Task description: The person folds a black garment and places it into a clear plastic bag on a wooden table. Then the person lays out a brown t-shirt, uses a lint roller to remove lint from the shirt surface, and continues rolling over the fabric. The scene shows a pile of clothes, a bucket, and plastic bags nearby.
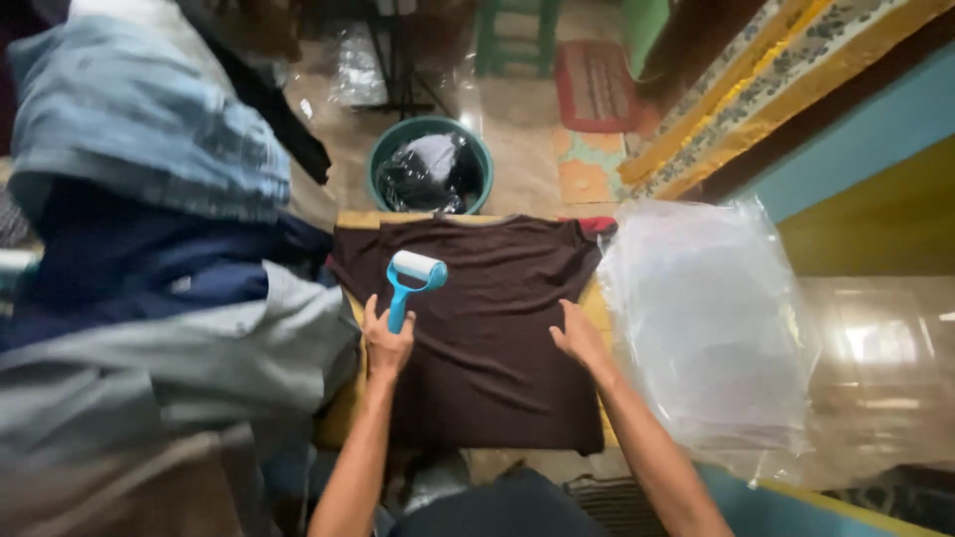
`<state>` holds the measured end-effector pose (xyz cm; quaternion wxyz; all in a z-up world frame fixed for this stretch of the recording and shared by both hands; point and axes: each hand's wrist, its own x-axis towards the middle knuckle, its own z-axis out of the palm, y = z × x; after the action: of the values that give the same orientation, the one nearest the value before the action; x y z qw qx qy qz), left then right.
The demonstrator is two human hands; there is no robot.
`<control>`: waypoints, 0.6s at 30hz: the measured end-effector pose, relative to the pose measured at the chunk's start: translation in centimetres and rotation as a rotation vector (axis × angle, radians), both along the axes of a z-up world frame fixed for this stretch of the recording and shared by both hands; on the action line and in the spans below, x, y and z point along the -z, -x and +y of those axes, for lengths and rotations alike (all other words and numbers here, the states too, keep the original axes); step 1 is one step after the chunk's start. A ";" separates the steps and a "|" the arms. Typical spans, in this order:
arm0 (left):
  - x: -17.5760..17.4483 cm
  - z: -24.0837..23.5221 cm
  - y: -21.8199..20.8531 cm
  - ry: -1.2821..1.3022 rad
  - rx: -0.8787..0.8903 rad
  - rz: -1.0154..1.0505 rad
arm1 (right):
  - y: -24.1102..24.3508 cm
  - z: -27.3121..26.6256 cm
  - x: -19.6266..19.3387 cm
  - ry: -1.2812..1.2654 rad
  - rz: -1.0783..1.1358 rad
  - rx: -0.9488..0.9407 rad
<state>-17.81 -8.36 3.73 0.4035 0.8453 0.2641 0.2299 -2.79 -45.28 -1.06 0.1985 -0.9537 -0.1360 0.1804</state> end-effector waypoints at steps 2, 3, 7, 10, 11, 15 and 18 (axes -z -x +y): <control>-0.4 0.1 -2.8 -0.010 -0.012 0.062 | -0.6 0.3 0.4 -0.061 -0.090 0.006; -0.7 0.2 -4.4 -0.016 -0.044 0.124 | -1.2 0.7 0.6 -0.116 -0.181 -0.006; 1.8 2.9 -10.8 -0.029 -0.112 0.279 | -5.1 2.9 2.4 -0.106 -0.374 -0.043; 3.2 4.9 -14.0 -0.066 -0.127 0.411 | -8.2 6.0 0.6 -0.089 -0.490 -0.130; 3.3 5.3 -14.5 -0.029 -0.116 0.444 | -9.0 6.9 0.0 -0.005 -0.395 -0.135; 8.8 8.5 -16.6 -0.004 -0.120 0.526 | -11.9 8.2 -0.8 0.287 -0.112 -0.040; 7.9 10.0 -16.9 0.047 -0.095 0.464 | -12.3 7.0 -1.3 0.334 0.072 0.025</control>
<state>-0.93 1.61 -4.17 0.3404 0.8525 0.3944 0.0419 9.52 -38.27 0.29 0.0440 -0.9680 -0.0851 0.2321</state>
